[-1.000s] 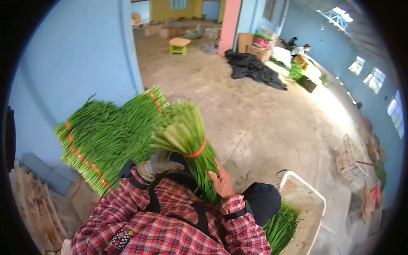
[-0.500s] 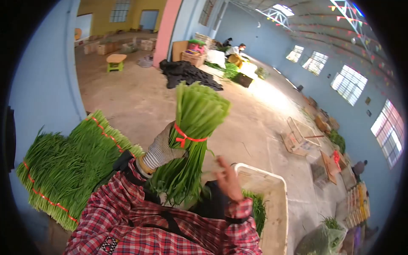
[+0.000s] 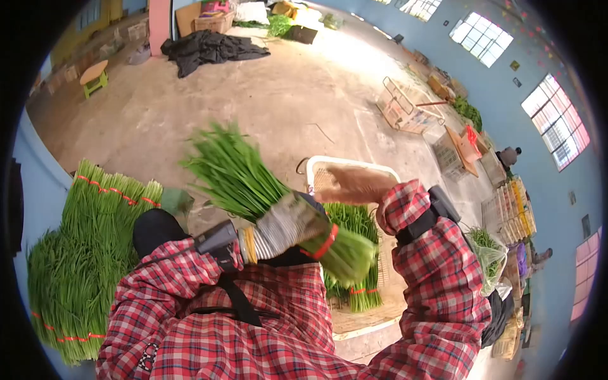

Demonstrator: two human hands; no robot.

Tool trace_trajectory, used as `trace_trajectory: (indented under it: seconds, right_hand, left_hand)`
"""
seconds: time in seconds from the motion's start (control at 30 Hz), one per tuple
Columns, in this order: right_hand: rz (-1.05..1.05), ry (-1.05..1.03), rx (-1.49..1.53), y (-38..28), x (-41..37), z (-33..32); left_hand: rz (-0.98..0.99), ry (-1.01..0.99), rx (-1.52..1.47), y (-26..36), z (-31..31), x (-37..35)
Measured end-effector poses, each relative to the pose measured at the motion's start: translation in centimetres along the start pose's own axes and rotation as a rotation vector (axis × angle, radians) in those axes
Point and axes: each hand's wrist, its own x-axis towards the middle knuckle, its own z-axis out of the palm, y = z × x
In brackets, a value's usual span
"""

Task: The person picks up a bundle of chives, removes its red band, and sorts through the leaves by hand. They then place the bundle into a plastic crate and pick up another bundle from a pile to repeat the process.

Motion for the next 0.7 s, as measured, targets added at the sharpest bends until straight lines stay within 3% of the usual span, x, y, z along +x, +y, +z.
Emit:
trace_trajectory:
  seconds: [0.03, 0.1, 0.17, 0.23, 0.37, 0.43, 0.5, 0.6, 0.7]
  right_hand:
    - [0.050, -0.080, 0.039, 3.8, 1.8, 2.3]
    - [0.231, -0.262, 0.416, 5.8, 1.8, 7.1]
    - [0.256, -0.381, 0.653, 8.3, 3.4, 12.0]
    - [0.188, -0.349, 0.871, 9.3, 4.2, 14.8]
    - [0.276, -0.315, 0.906, 8.5, 1.8, 15.6]
    - [0.104, -0.461, 1.326, 8.3, 1.4, 17.7]
    - [0.170, -0.452, 1.384, 7.6, -0.6, 17.6]
    - [0.188, -0.428, 1.518, 7.9, -2.4, 18.5]
    - [0.030, -0.195, 1.942, 9.1, -4.4, 18.4]
  left_hand:
    - [0.070, 0.054, -0.015, 0.9, 1.3, -0.9]
    - [0.136, 0.164, -0.083, 2.4, 3.2, -2.8]
    - [0.178, 0.243, -0.129, 3.0, 3.6, -4.4]
    - [0.160, 0.260, -0.144, 3.4, 3.9, -5.0]
    - [0.214, 0.272, -0.200, 3.7, 2.6, -4.8]
    - [0.239, 0.293, -0.241, 4.0, 1.3, -3.9]
    - [0.401, 0.317, -0.292, 3.8, -0.6, -2.6]
    - [0.538, 0.180, -0.363, 3.3, -2.5, -1.1]
    - [0.541, 0.268, -0.220, 1.6, -3.2, 1.5]
